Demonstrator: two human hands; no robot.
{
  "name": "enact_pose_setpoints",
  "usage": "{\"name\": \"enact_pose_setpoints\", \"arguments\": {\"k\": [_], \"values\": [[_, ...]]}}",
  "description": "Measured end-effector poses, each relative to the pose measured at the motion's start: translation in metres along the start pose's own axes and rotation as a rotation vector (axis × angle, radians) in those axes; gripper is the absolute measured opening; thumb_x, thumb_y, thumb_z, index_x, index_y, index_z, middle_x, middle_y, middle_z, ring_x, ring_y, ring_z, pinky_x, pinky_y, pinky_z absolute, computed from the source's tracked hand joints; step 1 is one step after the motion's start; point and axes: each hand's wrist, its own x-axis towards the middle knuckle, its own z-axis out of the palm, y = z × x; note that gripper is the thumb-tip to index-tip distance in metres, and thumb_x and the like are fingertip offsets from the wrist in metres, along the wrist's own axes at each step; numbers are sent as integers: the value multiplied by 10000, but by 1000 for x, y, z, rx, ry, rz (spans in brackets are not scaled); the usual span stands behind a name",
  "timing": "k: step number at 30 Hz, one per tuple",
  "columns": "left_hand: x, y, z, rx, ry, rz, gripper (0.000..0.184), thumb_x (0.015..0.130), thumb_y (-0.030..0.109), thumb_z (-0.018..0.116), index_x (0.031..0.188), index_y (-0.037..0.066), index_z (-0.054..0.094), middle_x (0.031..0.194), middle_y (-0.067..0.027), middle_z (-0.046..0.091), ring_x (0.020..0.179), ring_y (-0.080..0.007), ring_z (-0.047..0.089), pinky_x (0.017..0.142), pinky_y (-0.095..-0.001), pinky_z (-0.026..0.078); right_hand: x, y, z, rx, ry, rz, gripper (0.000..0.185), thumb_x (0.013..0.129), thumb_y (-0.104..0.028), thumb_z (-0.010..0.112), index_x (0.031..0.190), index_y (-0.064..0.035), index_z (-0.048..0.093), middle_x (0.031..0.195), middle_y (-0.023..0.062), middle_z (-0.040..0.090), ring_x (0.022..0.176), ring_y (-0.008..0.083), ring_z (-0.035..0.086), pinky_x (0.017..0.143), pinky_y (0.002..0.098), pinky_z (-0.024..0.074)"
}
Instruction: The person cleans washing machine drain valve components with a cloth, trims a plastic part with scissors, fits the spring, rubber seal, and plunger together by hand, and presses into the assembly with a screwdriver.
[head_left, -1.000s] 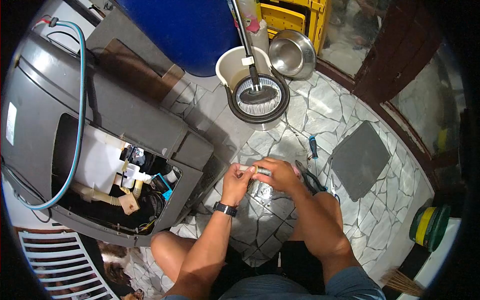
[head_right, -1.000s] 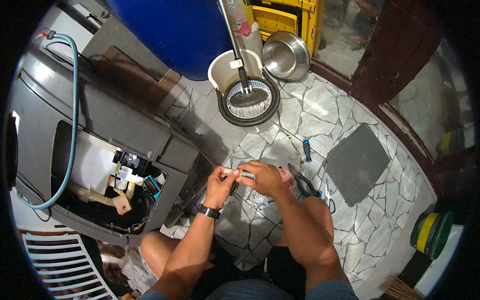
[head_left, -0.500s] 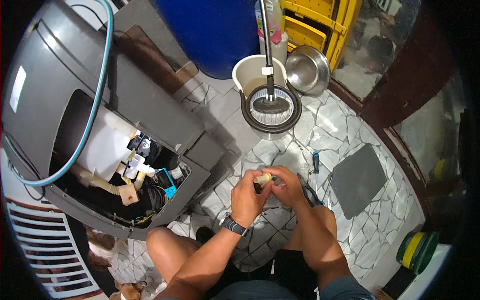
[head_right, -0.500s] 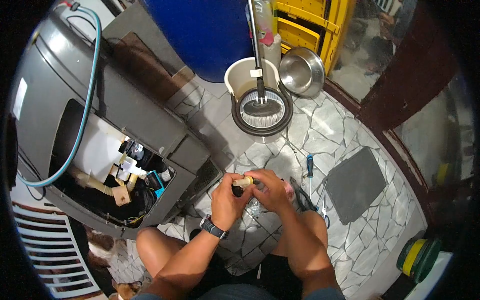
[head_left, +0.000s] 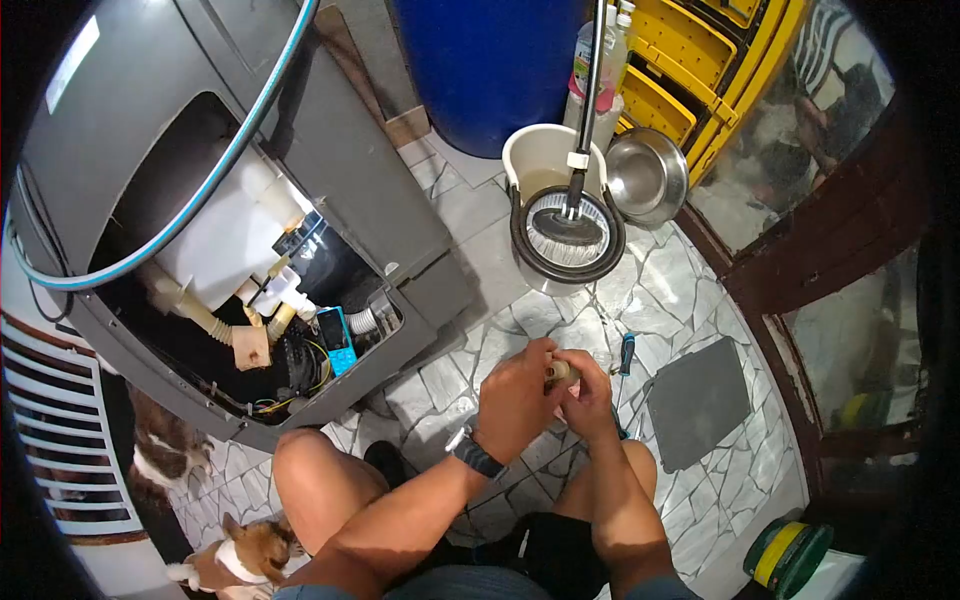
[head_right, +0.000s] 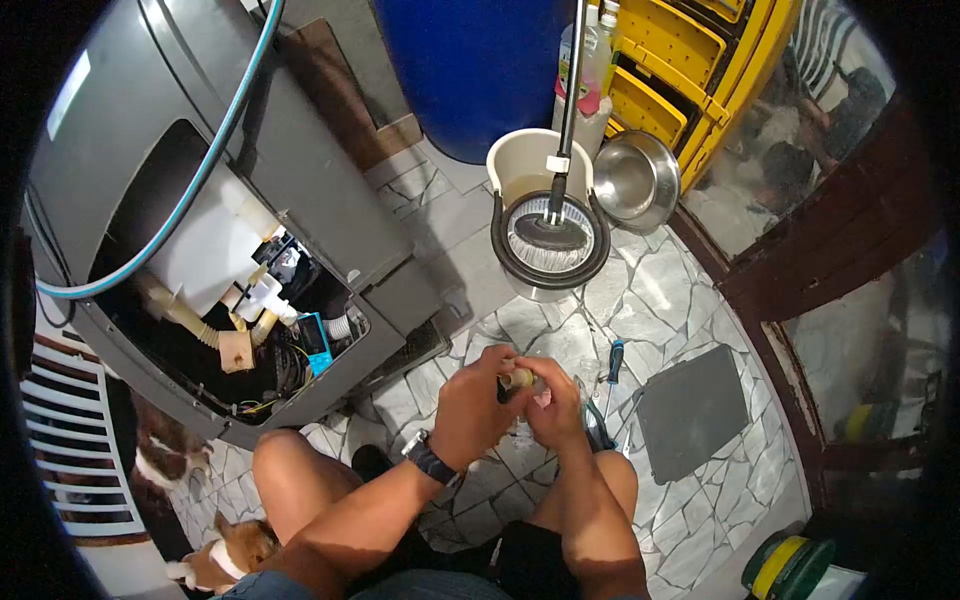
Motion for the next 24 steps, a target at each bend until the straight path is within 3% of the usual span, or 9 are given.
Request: {"name": "enact_pose_setpoints", "arguments": {"k": [2, 4, 7, 12, 17, 18, 19, 22, 24], "values": [[1, -34, 14, -68, -19, 8, 422, 833, 174, 824, 1176, 37, 618, 972, -126, 745, 853, -299, 732, 753, -362, 567, 0, -2, 0, -157, 17, 187, 405, 891, -77, 730, 1262, -23, 576, 1158, 163, 690, 1059, 277, 686, 876, 362, 539], [3, -116, 59, -543, -185, -485, 274, 863, 212, 799, 1031, 29, 684, 887, -133, 744, 805, -275, 726, 707, -370, 552, -5, 14, -5, -248, -72, 274, 390, 896, -120, 724, 1238, -23, 562, 1161, 177, 684, 1066, 307, 686, 876, 375, 537], [-21, -187, 103, -484, -208, -598, 334, 857, 298, 816, 1019, 26, 711, 916, -148, 759, 845, -274, 734, 755, -364, 555, -9, 39, -4, -314, -172, 406, 354, 907, -212, 693, 1162, -20, 538, 1147, 203, 663, 1045, 364, 673, 877, 405, 529], [-56, -267, 158, -46, -347, -751, 572, 766, 451, 857, 1097, 6, 716, 1099, -198, 749, 1057, -331, 721, 937, -407, 550, -19, 52, 2, -334, -248, 435, 393, 911, -281, 687, 1204, -48, 569, 1164, 198, 668, 1107, 366, 653, 952, 428, 497], [-60, -238, 133, 29, -250, -868, 1065, 745, 524, 867, 1468, -64, 352, 1314, -278, 647, 1233, -406, 633, 1048, -412, 505, -17, 45, 1, -228, -293, 517, 384, 946, -301, 653, 1250, -76, 587, 1156, 213, 679, 1085, 365, 668, 928, 426, 503], [-58, -226, 129, 117, -187, -832, 783, 860, 498, 782, 1371, -22, 496, 1206, -213, 701, 1100, -368, 690, 950, -422, 553, -10, 40, 0, -164, -359, 613, 382, 958, -312, 642, 1258, -79, 593, 1145, 222, 684, 1069, 364, 677, 917, 427, 506], [-51, -219, 117, 125, -183, -830, 783, 860, 498, 782, 1371, -22, 496, 1206, -213, 701, 1100, -368, 690, 950, -422, 553, -5, 29, 0, -157, -356, 608, 382, 958, -312, 642, 1258, -79, 593, 1144, 222, 684, 1069, 364, 677, 917, 427, 506], [-28, -188, 74, -1124, -109, -1224, 334, 1068, 379, 489, 1057, 97, 665, 959, -53, 659, 828, -203, 637, 678, -390, 533, 7, -12, 2, -211, -365, 489, 352, 984, -320, 616, 1231, -70, 591, 1118, 244, 692, 1037, 379, 688, 884, 452, 513], [-14, -145, 27, -1393, -102, -1139, 293, 1047, 327, 478, 1060, 90, 649, 993, -77, 671, 888, -234, 650, 763, -411, 530, 12, -40, 1, -406, -336, 326, 306, 983, -300, 612, 1185, -71, 595, 1028, 220, 695, 971, 397, 685, 848, 483, 509]]}}
